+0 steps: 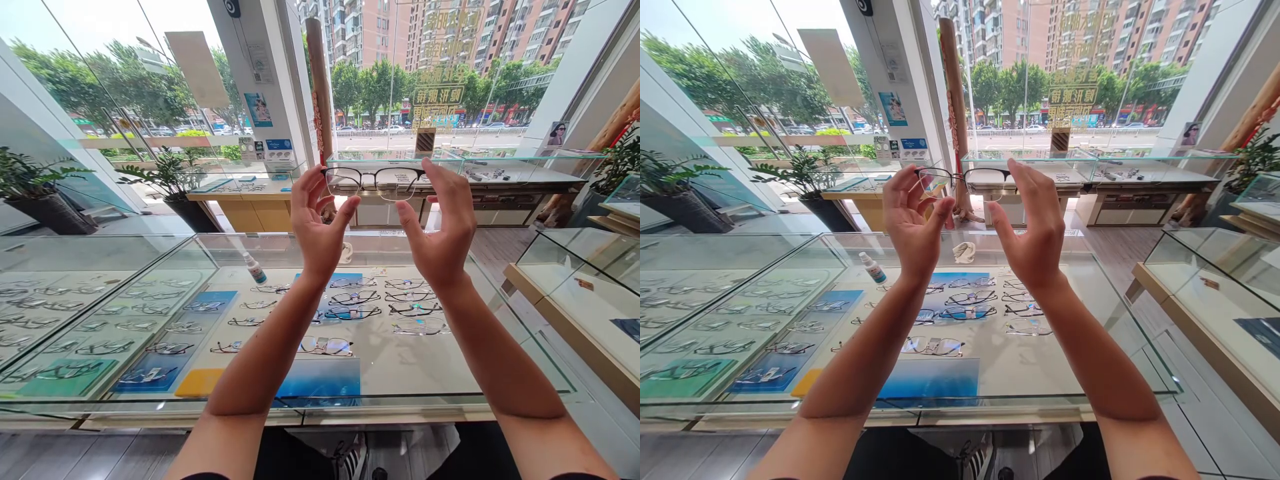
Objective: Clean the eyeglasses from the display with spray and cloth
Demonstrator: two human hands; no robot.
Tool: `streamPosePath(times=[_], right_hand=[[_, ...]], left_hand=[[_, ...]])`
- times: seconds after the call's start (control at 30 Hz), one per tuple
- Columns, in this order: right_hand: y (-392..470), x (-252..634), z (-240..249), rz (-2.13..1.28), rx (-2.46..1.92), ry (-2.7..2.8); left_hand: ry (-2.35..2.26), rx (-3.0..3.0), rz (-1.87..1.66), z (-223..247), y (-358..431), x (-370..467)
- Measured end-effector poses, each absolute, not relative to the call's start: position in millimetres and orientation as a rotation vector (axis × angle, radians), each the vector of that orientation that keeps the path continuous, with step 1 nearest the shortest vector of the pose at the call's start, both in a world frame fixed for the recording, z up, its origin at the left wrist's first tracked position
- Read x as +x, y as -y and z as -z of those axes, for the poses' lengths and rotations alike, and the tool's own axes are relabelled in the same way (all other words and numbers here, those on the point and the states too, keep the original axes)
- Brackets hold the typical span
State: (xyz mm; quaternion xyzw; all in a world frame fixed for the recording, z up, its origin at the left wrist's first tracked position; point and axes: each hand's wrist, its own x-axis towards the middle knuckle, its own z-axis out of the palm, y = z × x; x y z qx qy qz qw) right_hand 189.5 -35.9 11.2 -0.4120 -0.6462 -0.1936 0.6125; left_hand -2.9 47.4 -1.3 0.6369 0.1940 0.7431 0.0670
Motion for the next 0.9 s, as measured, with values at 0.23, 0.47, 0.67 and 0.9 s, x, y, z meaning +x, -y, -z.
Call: streamPosePath(times=[0.23, 0.47, 0.67, 0.9], right_hand=[[34.8, 186.9, -8.0, 0.512, -0.974, 1.51], [32.6, 182.8, -7.6, 0.261, -0.849, 1.479], [26.7, 188.2, -7.4, -0.049, -0.763, 1.494], [36.6, 181.3, -13.3, -0.134, -0.654, 1.312]], left_hand=[[-0.464, 1.937, -2.246, 7.4, -59.5, -4.1], [-0.532, 1.91, -2.533, 4.0, -47.5, -2.3], [-0.666, 1.912, -2.651, 1.8, -35.2, -2.8], [-0.602, 1.986, -2.667, 3.6, -42.6, -3.2]])
